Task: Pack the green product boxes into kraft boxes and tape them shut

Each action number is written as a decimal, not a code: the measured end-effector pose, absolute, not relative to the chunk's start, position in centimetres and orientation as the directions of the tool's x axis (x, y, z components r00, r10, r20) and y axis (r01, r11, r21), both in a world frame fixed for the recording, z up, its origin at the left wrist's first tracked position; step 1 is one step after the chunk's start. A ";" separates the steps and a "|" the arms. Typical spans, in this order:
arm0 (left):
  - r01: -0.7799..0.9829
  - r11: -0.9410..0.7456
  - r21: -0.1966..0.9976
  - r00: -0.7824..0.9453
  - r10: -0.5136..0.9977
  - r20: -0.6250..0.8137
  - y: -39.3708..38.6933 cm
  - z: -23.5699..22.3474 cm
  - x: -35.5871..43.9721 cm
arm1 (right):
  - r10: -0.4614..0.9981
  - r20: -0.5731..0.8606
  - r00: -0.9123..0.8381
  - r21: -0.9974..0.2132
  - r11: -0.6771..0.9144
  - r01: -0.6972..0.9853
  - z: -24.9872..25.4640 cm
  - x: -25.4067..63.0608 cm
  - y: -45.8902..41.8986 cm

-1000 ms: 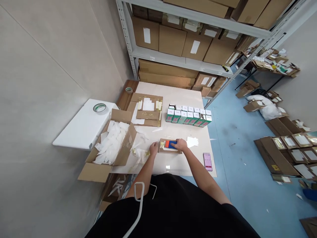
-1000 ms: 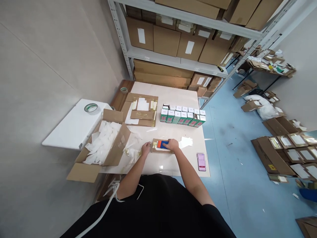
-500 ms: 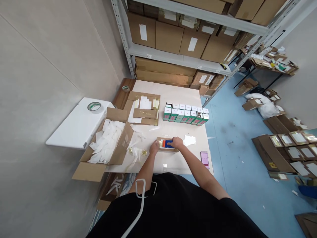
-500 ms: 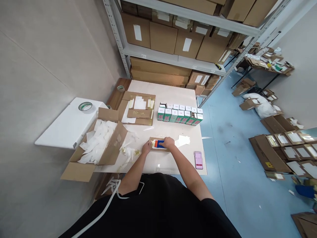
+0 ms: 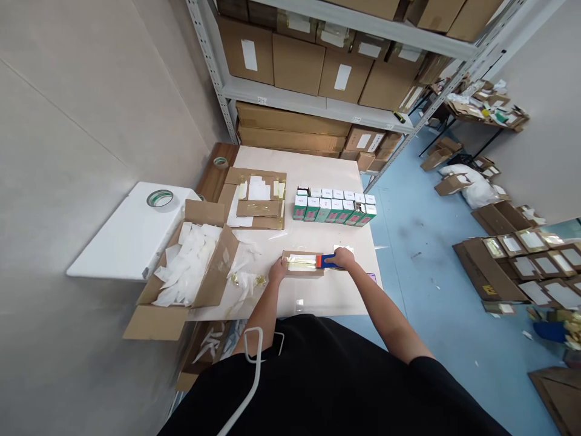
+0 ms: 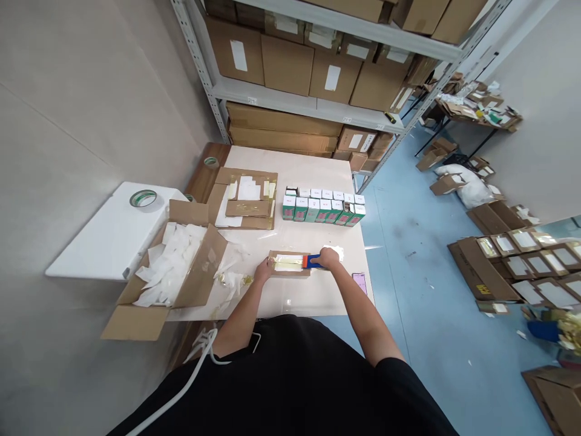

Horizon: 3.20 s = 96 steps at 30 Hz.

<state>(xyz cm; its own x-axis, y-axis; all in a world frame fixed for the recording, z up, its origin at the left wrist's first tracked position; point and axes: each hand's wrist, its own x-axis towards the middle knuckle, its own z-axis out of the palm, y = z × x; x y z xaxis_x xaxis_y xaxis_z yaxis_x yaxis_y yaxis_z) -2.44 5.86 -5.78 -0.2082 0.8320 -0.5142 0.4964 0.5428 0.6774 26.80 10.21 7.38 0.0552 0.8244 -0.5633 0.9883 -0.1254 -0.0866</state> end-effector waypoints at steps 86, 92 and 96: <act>0.275 0.390 0.879 -0.120 0.921 -0.371 5.0 -4.0 -1.6 | 0.878 -0.479 -0.016 -0.211 -0.097 0.973 12.2 24.8 8.3; 0.288 0.381 0.879 -0.115 0.925 -0.363 5.0 -3.9 -1.5 | 0.871 -0.492 -0.022 -0.244 -0.113 0.963 11.3 28.1 6.8; 0.286 0.386 0.877 -0.100 0.922 -0.374 5.0 -3.9 -1.7 | 0.875 -0.483 0.020 -0.255 -0.162 0.953 10.9 30.0 6.0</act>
<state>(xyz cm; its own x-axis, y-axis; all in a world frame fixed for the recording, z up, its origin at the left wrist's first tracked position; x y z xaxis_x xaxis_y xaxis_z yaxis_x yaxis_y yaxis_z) -1.68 5.03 -3.93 -0.0996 0.9222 -0.3736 0.2858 0.3861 0.8770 30.01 5.99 10.87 0.0199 0.8753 -0.4832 0.9533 -0.1624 -0.2548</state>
